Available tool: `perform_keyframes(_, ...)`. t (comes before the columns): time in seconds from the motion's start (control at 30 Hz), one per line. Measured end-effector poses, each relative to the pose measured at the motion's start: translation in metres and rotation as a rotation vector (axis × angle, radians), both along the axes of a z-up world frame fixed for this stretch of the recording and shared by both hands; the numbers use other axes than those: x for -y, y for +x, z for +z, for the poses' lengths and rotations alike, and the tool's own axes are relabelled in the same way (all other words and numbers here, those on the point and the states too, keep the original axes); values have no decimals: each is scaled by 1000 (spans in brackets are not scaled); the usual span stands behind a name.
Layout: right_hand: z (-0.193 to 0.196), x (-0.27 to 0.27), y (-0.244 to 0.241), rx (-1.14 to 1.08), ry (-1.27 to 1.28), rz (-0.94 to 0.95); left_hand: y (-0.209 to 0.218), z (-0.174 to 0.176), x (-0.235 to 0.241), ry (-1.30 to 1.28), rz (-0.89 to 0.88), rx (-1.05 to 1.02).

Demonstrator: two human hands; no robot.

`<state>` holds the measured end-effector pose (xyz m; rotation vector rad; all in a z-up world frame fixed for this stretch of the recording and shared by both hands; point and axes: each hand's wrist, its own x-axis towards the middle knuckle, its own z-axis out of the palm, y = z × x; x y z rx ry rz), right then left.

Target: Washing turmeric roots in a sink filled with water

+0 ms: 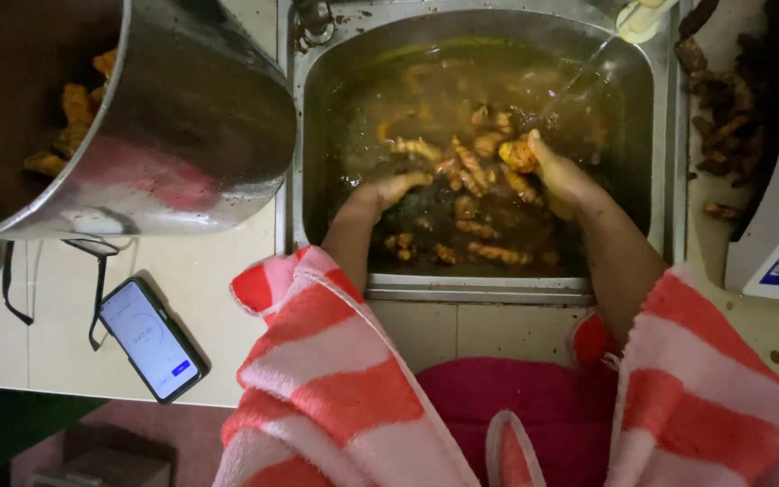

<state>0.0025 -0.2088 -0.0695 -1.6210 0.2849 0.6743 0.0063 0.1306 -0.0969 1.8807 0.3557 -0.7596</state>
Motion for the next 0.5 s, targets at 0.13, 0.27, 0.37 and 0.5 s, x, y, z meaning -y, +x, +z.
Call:
perform_keyframes(0.13, 7, -16, -7, -15, 294, -190, 46, -119, -10, -397, 190, -272)
perform_keyframes(0.27, 72, -51, -19, -205, 435, -238, 38, -87, -11, -599, 252, -301)
perform_keyframes(0.37, 37, -33, -6, -174, 484, -268, 13, -10, 4, -659, 380, -306)
perform_keyframes(0.5, 3, -8, 23, 45, 584, -377, 18, 51, -11, -773, 569, 9)
